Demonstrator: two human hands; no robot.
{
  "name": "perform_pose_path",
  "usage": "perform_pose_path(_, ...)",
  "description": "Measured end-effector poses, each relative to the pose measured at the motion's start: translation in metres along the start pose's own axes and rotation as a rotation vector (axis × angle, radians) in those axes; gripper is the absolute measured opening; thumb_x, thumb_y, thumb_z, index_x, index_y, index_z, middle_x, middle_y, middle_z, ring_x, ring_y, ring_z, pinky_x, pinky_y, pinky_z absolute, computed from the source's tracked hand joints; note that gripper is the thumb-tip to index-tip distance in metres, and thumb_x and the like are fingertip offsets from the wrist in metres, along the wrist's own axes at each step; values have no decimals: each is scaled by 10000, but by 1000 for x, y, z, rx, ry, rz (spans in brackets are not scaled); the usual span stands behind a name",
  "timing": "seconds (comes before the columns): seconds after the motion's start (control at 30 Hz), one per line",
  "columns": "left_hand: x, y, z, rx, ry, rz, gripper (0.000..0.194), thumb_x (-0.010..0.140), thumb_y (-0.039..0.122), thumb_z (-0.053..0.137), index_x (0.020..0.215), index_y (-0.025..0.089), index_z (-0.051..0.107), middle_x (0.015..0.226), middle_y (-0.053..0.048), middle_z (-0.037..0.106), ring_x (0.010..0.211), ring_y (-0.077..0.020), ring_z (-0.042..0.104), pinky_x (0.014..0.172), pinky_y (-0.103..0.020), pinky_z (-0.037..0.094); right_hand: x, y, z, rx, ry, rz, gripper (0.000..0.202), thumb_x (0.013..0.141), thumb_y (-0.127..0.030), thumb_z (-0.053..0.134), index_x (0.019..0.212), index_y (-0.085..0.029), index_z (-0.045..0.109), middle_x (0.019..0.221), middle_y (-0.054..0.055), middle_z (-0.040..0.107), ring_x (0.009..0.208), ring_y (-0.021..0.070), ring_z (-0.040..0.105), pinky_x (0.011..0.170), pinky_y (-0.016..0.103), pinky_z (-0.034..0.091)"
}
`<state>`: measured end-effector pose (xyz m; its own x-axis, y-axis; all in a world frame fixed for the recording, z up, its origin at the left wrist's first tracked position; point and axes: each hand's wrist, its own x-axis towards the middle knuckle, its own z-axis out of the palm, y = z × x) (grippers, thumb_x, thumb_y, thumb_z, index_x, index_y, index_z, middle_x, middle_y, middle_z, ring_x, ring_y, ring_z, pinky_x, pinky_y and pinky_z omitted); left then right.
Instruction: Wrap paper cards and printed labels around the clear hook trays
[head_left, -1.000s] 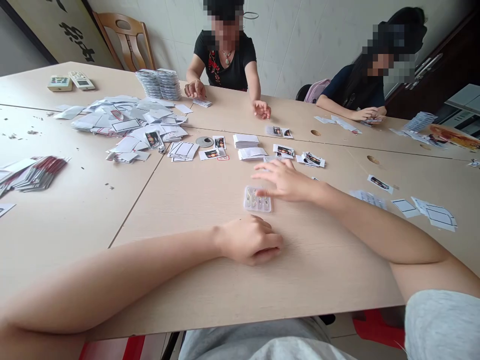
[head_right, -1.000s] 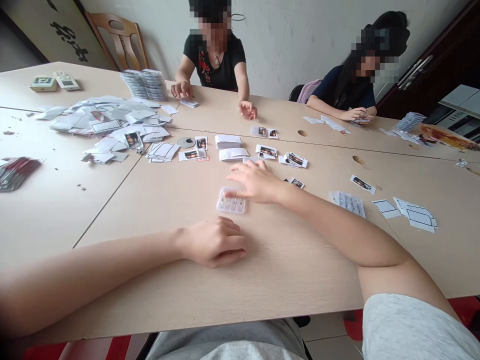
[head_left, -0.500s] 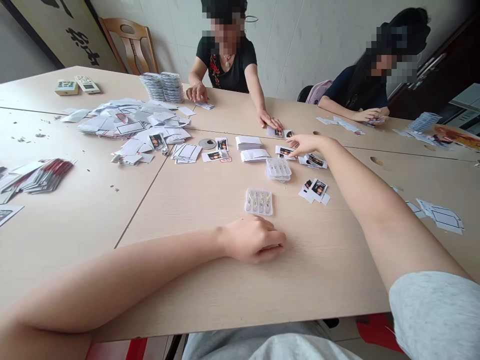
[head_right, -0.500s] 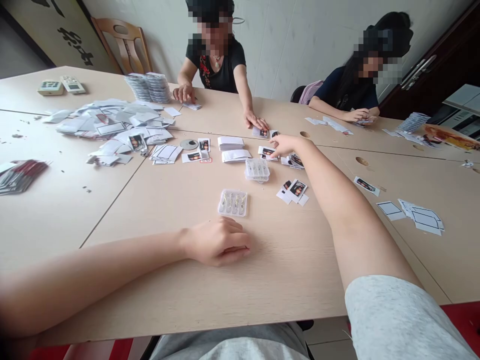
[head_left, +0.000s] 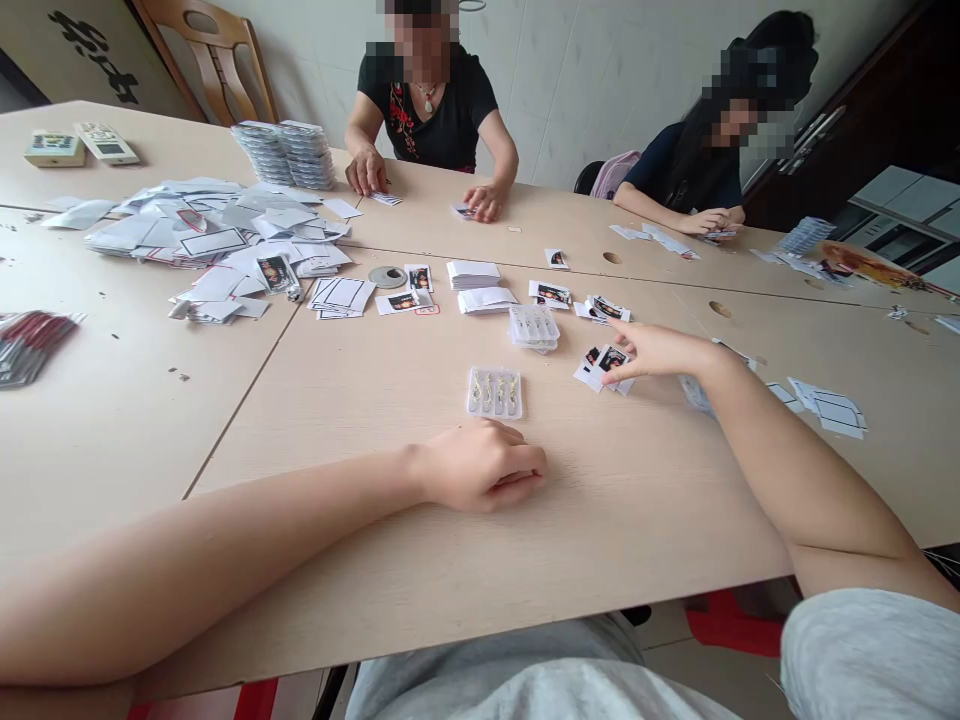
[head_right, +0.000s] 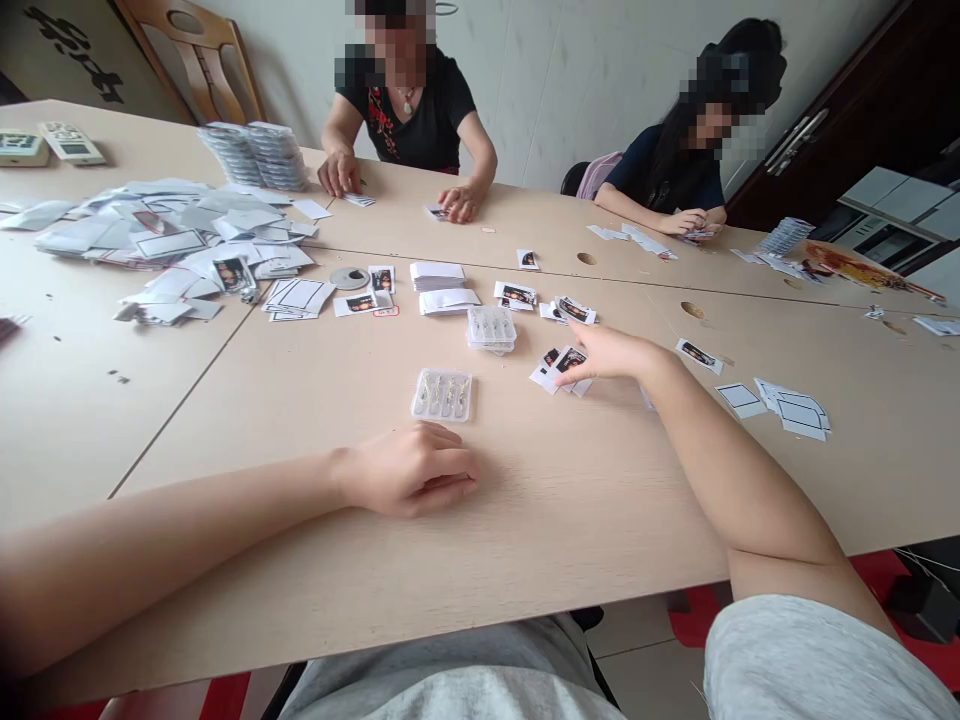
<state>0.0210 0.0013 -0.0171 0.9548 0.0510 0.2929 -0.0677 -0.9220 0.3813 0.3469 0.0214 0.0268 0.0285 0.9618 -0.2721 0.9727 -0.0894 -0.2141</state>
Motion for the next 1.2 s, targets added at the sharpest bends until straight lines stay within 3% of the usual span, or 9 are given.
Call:
perform_pose_path(0.13, 0, 0, -2, -38, 10, -14, 161, 899, 244, 426, 855, 166, 561, 653, -46, 604, 603, -146, 554, 574, -259, 416, 0, 6, 11, 38, 47, 21, 1102, 523, -633, 733, 1443, -219, 290, 1236, 128, 569, 1070, 306, 580, 851, 390, 497)
perform_pose_path(0.33, 0, 0, -4, -112, 7, -34, 125, 883, 218, 444, 885, 155, 552, 658, -40, 589, 616, -138, 536, 584, -256, 410, -15, -1, -3, 133, 136, 4, 982, 594, -523, 739, 1428, -233, 312, 1133, 96, 611, 957, 261, 621, 839, 385, 499)
perform_pose_path(0.4, 0, 2, -6, -144, 35, -84, 130, 881, 227, 454, 932, 149, 545, 655, -29, 579, 620, -130, 532, 601, -251, 420, -27, -14, -6, 146, 222, -52, 896, 614, -508, 736, 1384, -248, 360, 1147, 91, 602, 1015, 270, 604, 864, 398, 490)
perform_pose_path(0.5, 1, 5, -8, -215, 171, -277, 176, 885, 281, 475, 1003, 155, 507, 682, 2, 552, 559, -92, 486, 572, -232, 409, -47, -45, -2, 237, 319, -250, 701, 626, -469, 748, 1219, -249, 447, 1143, 74, 599, 1041, 249, 592, 892, 391, 482)
perform_pose_path(0.63, 3, 7, -13, -336, 356, -499, 238, 884, 388, 498, 971, 167, 487, 683, 27, 493, 551, -71, 428, 526, -205, 376, -67, -90, 18, 371, 284, -490, 453, 677, -423, 729, 992, -231, 466, 1107, 60, 616, 927, 197, 618, 872, 368, 489)
perform_pose_path(0.77, 3, 5, -15, -329, 376, -409, 202, 876, 356, 519, 881, 155, 533, 679, 16, 477, 556, -69, 390, 518, -204, 351, -70, -111, 41, 457, 252, -628, 318, 717, -362, 704, 880, -231, 464, 1125, 72, 625, 968, 216, 621, 868, 385, 482)
perform_pose_path(0.9, 3, 2, -15, -258, 419, -260, 182, 887, 256, 491, 739, 153, 517, 711, -18, 499, 598, -85, 411, 550, -219, 371, -62, -110, 54, 511, 319, -722, 275, 734, -381, 702, 893, -242, 526, 1219, 89, 595, 1149, 252, 560, 975, 430, 425)
perform_pose_path(1.03, 4, -1, -14, -215, 436, -271, 163, 889, 240, 494, 761, 152, 544, 750, -36, 517, 651, -102, 451, 611, -235, 415, -56, -104, 60, 519, 471, -758, 204, 753, -356, 693, 890, -245, 590, 1246, 95, 569, 1170, 245, 544, 1012, 428, 401)
perform_pose_path(1.2, 4, -3, -13, -207, 434, -298, 147, 881, 242, 509, 807, 142, 587, 822, -57, 542, 715, -114, 490, 656, -246, 437, -52, -101, 66, 578, 529, -705, 115, 766, -340, 686, 781, -245, 622, 1087, 66, 604, 1043, 228, 584, 957, 429, 430)
